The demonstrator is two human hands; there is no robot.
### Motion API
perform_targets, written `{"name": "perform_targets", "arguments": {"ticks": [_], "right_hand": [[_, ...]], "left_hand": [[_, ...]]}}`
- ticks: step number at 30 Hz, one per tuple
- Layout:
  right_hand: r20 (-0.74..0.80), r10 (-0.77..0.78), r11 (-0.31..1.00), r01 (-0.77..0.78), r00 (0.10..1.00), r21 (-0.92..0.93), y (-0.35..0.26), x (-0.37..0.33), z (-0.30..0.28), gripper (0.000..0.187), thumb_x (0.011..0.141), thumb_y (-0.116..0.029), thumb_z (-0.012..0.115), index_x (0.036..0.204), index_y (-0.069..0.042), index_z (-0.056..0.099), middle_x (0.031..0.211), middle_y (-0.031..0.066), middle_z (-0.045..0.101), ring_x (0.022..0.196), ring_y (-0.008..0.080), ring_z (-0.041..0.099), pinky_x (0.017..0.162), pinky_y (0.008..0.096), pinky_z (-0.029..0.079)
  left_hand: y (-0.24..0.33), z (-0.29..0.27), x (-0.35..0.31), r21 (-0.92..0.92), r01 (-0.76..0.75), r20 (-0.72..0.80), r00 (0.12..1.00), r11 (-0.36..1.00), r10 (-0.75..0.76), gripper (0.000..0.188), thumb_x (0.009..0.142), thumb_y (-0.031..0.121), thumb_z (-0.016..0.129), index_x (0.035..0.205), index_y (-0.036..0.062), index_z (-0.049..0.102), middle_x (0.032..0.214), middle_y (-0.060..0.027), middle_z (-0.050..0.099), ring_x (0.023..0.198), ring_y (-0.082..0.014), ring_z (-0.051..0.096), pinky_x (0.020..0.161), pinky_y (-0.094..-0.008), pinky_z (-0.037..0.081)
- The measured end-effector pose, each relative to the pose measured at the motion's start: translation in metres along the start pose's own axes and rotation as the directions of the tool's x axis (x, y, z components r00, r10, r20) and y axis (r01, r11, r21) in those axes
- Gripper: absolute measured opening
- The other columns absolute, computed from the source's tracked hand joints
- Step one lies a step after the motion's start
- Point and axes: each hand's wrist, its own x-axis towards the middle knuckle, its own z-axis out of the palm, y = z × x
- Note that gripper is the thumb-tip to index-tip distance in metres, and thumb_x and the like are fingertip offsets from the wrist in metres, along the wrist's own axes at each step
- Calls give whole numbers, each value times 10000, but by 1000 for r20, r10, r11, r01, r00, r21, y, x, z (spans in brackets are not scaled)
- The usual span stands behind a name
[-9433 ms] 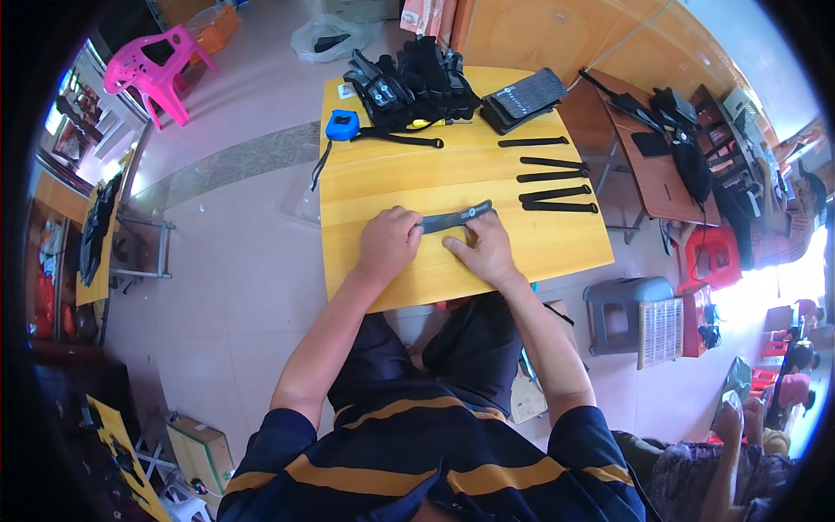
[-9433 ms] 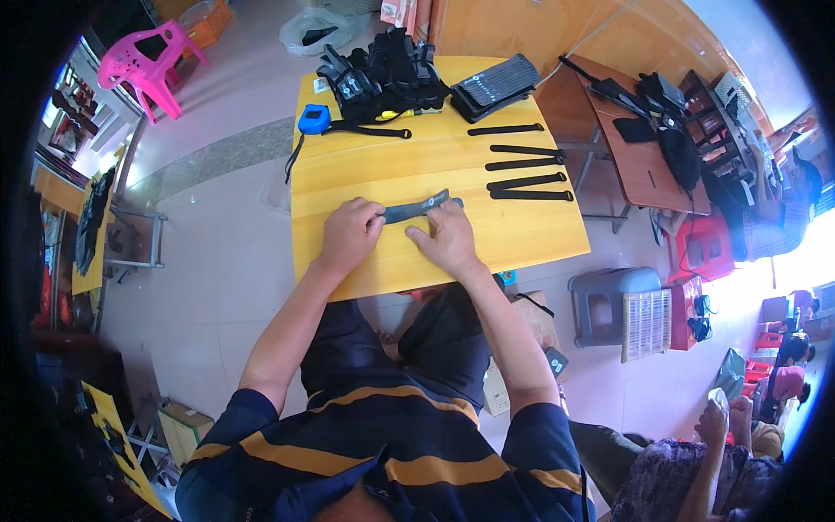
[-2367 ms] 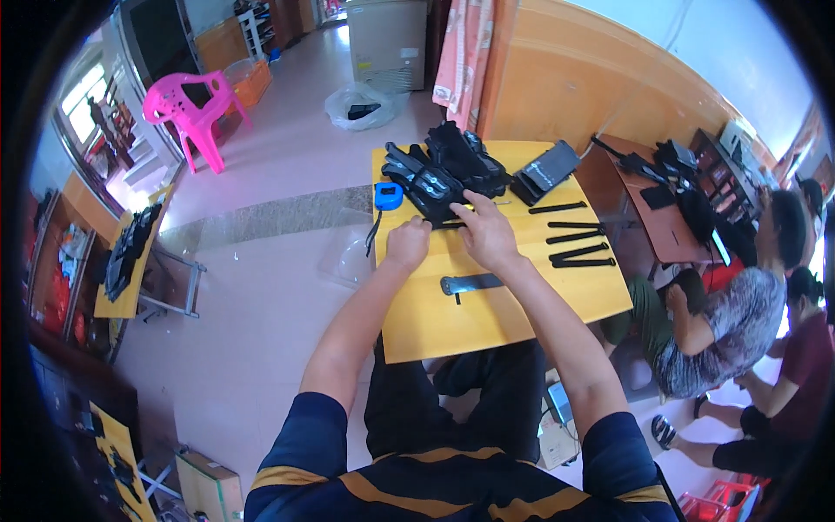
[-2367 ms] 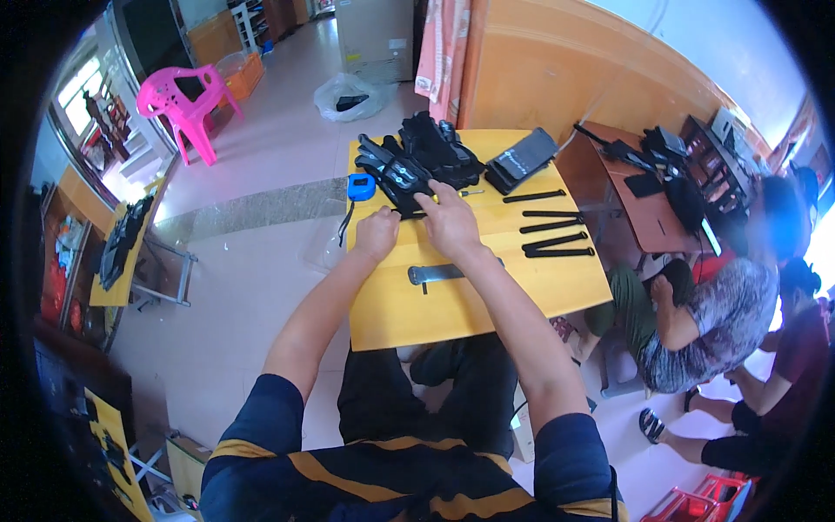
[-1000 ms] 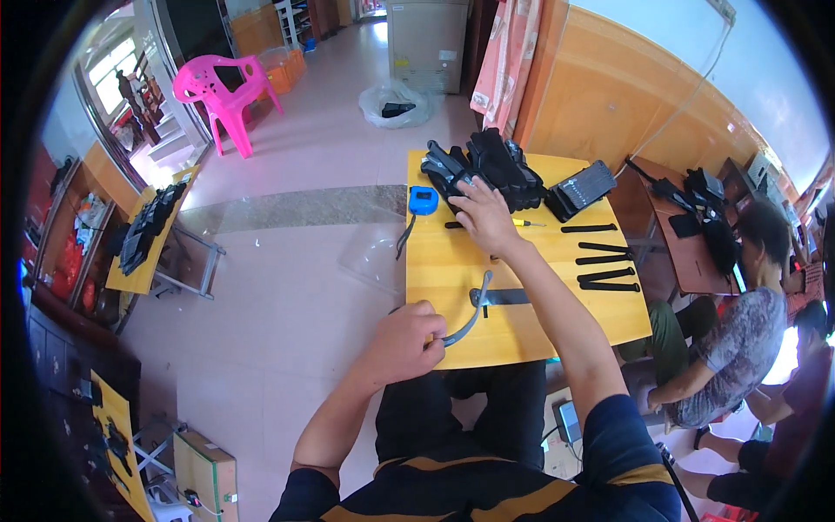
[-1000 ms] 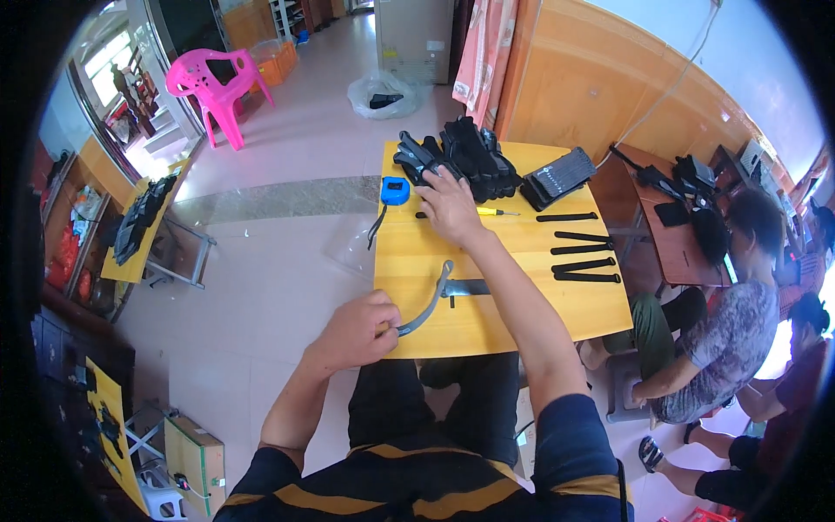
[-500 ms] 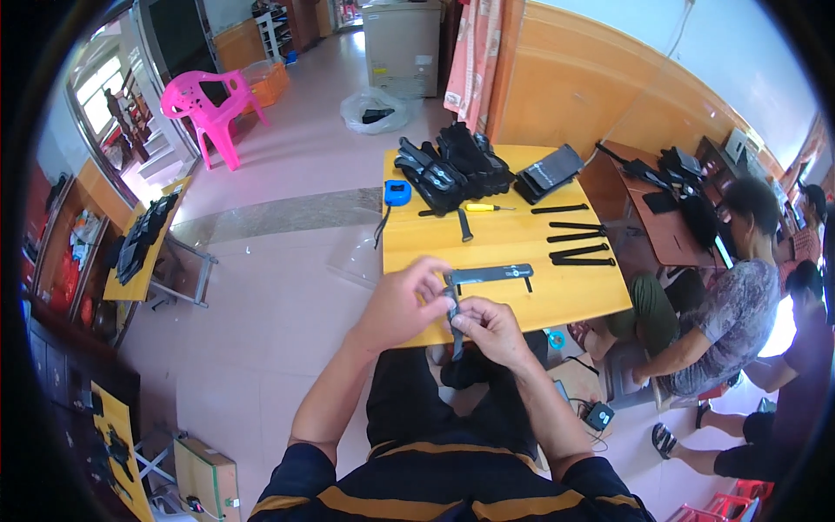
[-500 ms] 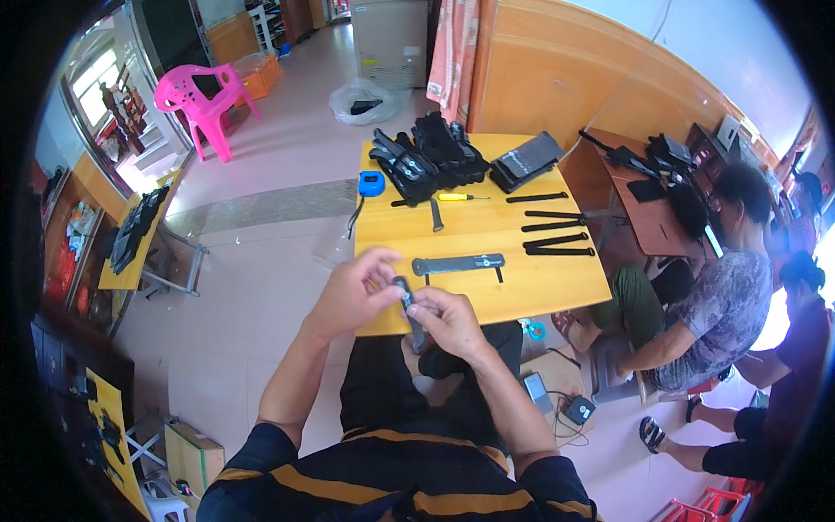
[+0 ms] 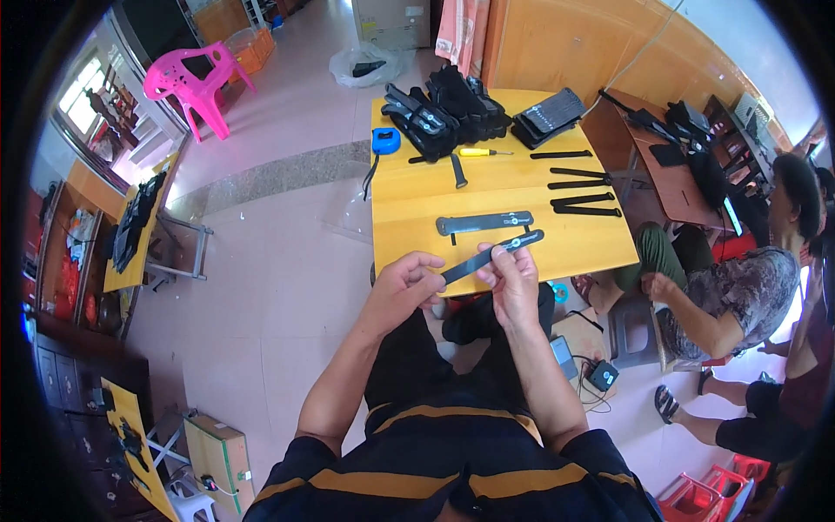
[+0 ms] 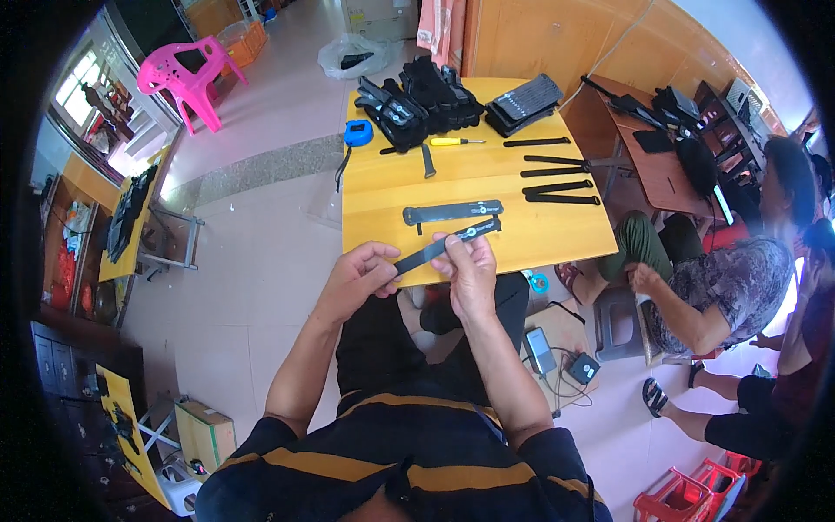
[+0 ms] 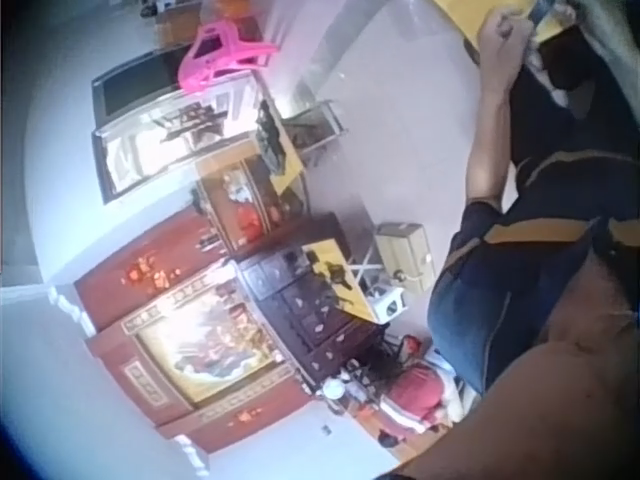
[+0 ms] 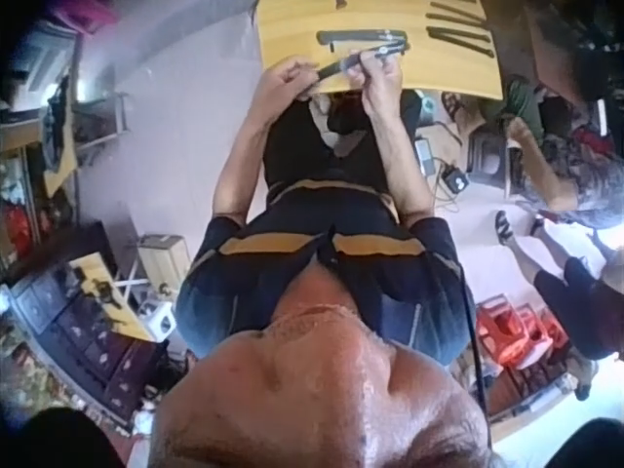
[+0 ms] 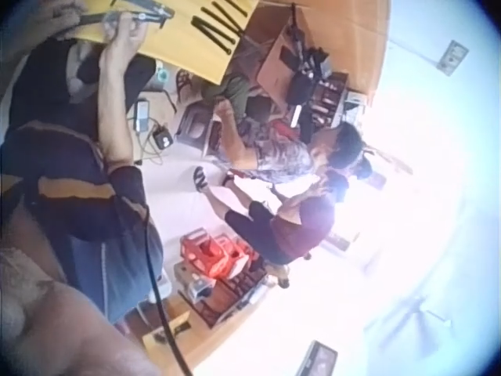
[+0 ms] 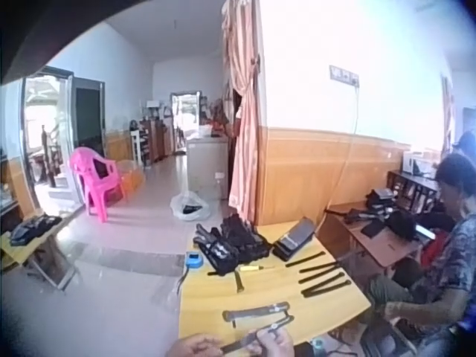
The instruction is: Attaching and adjusting velcro straps onto a mounting plate.
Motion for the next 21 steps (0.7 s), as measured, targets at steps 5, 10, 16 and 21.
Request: {"name": "perform_targets", "arguments": {"ticks": [5,10,16,21], "right_hand": [[-65,-15,1000,15,998,9,2,3,-15,197,1020,-142,644,1180,-33,607,1050,93,722,809,128,715,678,246,627],[-149,-86,979,56,985,-194,-12,11,-36,170,995,-162,683,1121,-60,635,935,44,722,774,136,730,623,234,593],[-157,-118,954,68,981,-292,-27,30,-56,75,981,-80,673,1007,-67,604,831,16,671,701,110,692,581,217,554],[-156,-142,933,80,978,-351,-33,48,-64,85,974,-59,673,992,-67,590,818,12,660,682,101,672,578,228,545]], "left_hand": [[-22,1,17,-11,74,-35,997,997,-74,165,959,136,676,1039,-7,691,808,-21,683,645,-71,618,596,-213,509],[-30,-1,40,61,96,-118,989,994,-88,165,962,147,663,1024,-4,689,775,-3,649,603,-72,576,577,-212,498],[-42,-1,56,-39,51,-126,990,998,-55,169,964,149,656,1027,-3,690,771,-18,657,600,-81,578,595,-223,506],[-44,1,70,60,66,-229,972,996,-51,132,949,102,671,1025,-4,691,821,-65,722,642,-90,636,613,-235,528]]}}
